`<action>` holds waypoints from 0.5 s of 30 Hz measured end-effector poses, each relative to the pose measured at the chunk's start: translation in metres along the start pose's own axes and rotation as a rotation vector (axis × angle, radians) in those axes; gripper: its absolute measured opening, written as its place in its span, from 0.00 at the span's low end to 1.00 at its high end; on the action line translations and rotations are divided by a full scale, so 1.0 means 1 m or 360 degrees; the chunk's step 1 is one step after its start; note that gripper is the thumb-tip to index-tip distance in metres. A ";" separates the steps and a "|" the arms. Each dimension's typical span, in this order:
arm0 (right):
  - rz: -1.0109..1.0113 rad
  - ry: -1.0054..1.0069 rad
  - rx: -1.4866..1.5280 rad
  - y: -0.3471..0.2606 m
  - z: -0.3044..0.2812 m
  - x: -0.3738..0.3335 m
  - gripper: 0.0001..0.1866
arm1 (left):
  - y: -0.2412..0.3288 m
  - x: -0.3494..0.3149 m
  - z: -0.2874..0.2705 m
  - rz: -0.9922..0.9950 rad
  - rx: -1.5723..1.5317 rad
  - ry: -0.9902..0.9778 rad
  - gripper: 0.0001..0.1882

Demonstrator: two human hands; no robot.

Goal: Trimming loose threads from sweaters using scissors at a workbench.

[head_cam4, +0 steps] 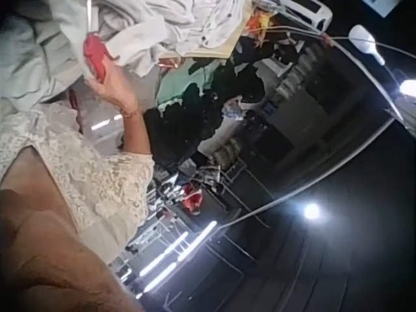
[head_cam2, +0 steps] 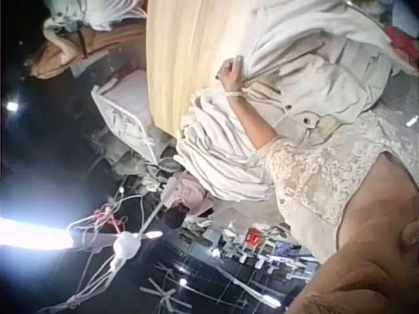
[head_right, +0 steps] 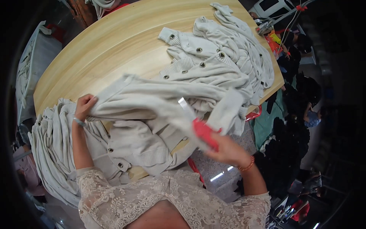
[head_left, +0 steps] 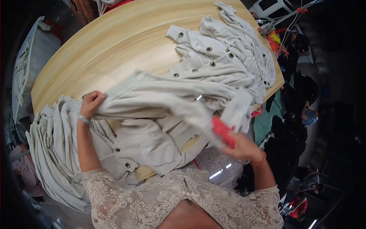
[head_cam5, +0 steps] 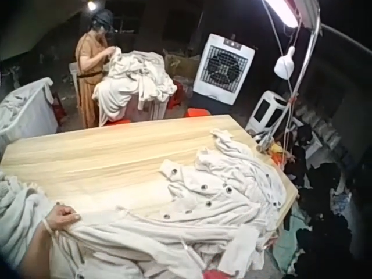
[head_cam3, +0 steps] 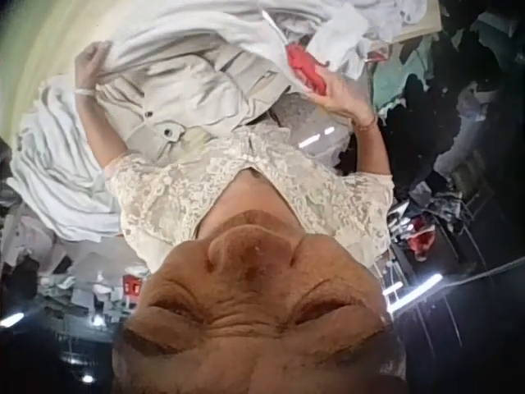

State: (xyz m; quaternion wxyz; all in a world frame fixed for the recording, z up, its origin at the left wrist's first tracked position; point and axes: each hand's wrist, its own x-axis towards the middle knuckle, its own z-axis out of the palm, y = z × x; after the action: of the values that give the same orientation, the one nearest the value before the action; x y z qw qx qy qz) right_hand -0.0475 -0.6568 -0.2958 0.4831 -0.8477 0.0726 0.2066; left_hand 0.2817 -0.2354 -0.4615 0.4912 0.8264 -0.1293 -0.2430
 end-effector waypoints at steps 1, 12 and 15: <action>0.0116 -0.0279 0.0110 0.004 0.030 -0.011 0.22 | -0.018 -0.014 -0.021 -0.0121 0.0017 -0.0030 0.13; 0.0122 0.0559 -0.0567 0.061 0.100 0.065 0.10 | -0.037 -0.028 0.055 0.0327 0.0961 0.0002 0.30; -0.0006 0.0512 -0.0559 0.056 0.116 0.088 0.14 | -0.058 -0.007 0.068 0.0191 0.1261 0.0038 0.31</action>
State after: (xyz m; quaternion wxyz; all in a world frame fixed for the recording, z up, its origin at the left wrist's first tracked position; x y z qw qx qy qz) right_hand -0.0186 -0.5805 -0.4292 0.3108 -0.9409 0.1100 0.0773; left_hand 0.2385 -0.2553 -0.5375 0.1494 0.9455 -0.2554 -0.1357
